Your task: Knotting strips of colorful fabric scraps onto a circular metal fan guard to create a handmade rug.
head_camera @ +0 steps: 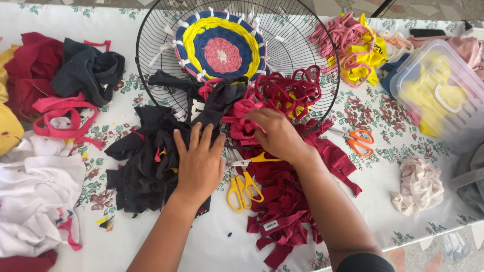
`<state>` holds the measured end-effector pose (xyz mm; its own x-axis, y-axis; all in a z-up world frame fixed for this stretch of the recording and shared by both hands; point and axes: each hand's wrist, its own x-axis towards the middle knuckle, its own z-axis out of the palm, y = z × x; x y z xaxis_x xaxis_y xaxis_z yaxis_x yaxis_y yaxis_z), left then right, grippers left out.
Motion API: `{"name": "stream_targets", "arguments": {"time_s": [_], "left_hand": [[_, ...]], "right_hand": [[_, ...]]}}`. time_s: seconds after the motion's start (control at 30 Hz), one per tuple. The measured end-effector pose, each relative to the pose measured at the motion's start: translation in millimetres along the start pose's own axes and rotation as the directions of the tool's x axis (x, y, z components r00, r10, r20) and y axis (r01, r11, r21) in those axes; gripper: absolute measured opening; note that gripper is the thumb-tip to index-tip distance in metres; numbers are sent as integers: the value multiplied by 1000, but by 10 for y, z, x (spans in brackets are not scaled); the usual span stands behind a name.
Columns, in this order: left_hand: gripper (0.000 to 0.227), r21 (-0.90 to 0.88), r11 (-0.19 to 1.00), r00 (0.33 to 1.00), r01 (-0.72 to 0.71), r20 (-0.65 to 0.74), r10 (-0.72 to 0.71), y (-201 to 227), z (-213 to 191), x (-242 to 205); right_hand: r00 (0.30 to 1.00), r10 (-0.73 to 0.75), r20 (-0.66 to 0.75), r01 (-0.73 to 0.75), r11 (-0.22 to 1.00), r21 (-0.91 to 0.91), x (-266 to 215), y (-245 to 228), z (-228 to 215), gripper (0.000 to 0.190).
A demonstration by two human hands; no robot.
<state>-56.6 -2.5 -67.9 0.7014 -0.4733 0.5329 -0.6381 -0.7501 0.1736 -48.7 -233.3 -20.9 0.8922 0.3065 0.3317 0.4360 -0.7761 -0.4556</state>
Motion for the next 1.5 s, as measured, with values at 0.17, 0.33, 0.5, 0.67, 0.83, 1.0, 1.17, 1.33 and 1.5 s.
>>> {"name": "stream_targets", "arguments": {"time_s": [0.17, 0.33, 0.5, 0.67, 0.83, 1.0, 1.17, 1.33, 1.5], "left_hand": [[18, -193, 967, 966, -169, -227, 123, 54, 53, -208], [15, -403, 915, 996, -29, 66, 60, 205, 459, -393], [61, -287, 928, 930, 239, 342, -134, 325, 732, -302], [57, -173, 953, 854, 248, 503, -131, 276, 630, -222], [68, -97, 964, 721, 249, 683, -118, -2, 377, -261], [49, 47, 981, 841, 190, 508, -188, -309, 258, -369], [62, 103, 967, 861, 232, 442, -253, -236, 283, -334], [50, 78, 988, 946, 134, 286, -151, -111, 288, -385], [64, -743, 669, 988, -12, 93, 120, 215, -15, -149]], "right_hand": [[939, 242, 243, -306, 911, 276, -485, -73, -311, 17], [846, 453, 283, -499, 858, 119, -832, 54, -267, 12], [924, 357, 136, -350, 934, -72, -968, 34, -63, 24], [879, 433, 199, -325, 851, -413, -1004, 75, 289, 42], [957, 285, 51, -248, 898, -365, -1006, 50, 246, 20], [976, 170, 135, -160, 984, -80, -962, -8, 303, 9], [980, 113, 167, -71, 968, -239, -943, -102, 543, 13], [993, 47, 107, -14, 958, -288, -896, -140, 528, 8], [999, -8, 32, -6, 908, 419, -698, -436, 148, 10]]}}
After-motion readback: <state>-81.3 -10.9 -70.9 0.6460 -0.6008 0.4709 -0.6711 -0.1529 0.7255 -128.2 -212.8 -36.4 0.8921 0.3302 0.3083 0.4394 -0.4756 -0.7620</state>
